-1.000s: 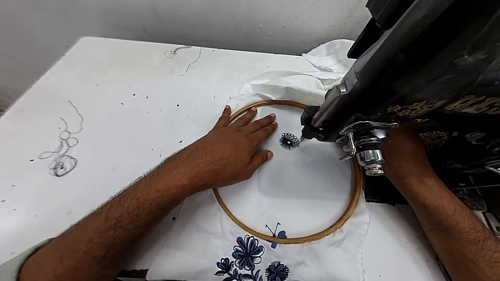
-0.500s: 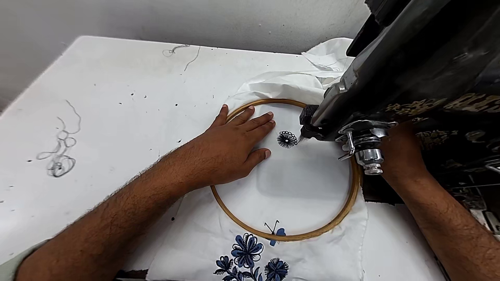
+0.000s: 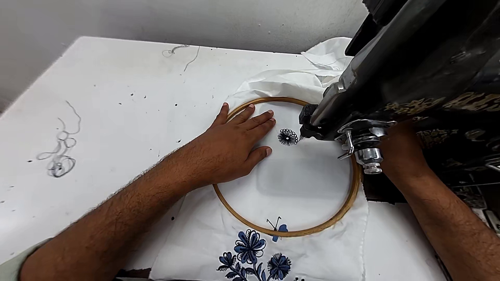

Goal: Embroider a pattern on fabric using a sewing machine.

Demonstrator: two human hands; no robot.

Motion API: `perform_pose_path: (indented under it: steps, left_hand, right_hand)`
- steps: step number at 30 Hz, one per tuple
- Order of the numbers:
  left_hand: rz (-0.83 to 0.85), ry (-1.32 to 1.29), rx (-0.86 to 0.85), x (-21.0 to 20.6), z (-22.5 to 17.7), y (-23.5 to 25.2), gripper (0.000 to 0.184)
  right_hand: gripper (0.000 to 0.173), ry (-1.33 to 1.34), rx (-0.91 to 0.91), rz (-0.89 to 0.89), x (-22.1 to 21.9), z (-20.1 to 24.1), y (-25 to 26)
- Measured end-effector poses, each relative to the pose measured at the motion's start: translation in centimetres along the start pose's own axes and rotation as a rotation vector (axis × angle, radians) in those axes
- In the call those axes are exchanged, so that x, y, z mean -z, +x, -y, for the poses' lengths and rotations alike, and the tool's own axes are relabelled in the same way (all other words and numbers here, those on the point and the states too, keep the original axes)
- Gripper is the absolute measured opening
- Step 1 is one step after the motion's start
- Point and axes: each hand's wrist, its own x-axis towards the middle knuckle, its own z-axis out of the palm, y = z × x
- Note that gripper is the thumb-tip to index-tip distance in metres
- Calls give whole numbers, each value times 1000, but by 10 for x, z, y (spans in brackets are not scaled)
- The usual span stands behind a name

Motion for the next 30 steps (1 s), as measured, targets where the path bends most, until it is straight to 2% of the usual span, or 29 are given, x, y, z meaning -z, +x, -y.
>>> perform_pose_path:
  steps: [6, 12, 19, 22, 30]
  left_hand:
    - [34, -2, -4, 3, -2, -2, 65]
    - [-4, -10, 0, 0, 0, 0, 64]
    - [34, -9, -2, 3, 0, -2, 64]
    - [3, -7, 1, 0, 0, 1, 64]
    - [32, -4, 7, 4, 0, -2, 64]
  right_hand:
    - [8, -36, -50, 14, 1, 6, -2]
    - [15, -3, 8, -2, 0, -1, 1]
    - [9, -33, -35, 4, -1, 5, -2]
    - [14, 2, -6, 5, 0, 1, 0]
    - [8, -2, -32, 1, 0, 6, -2]
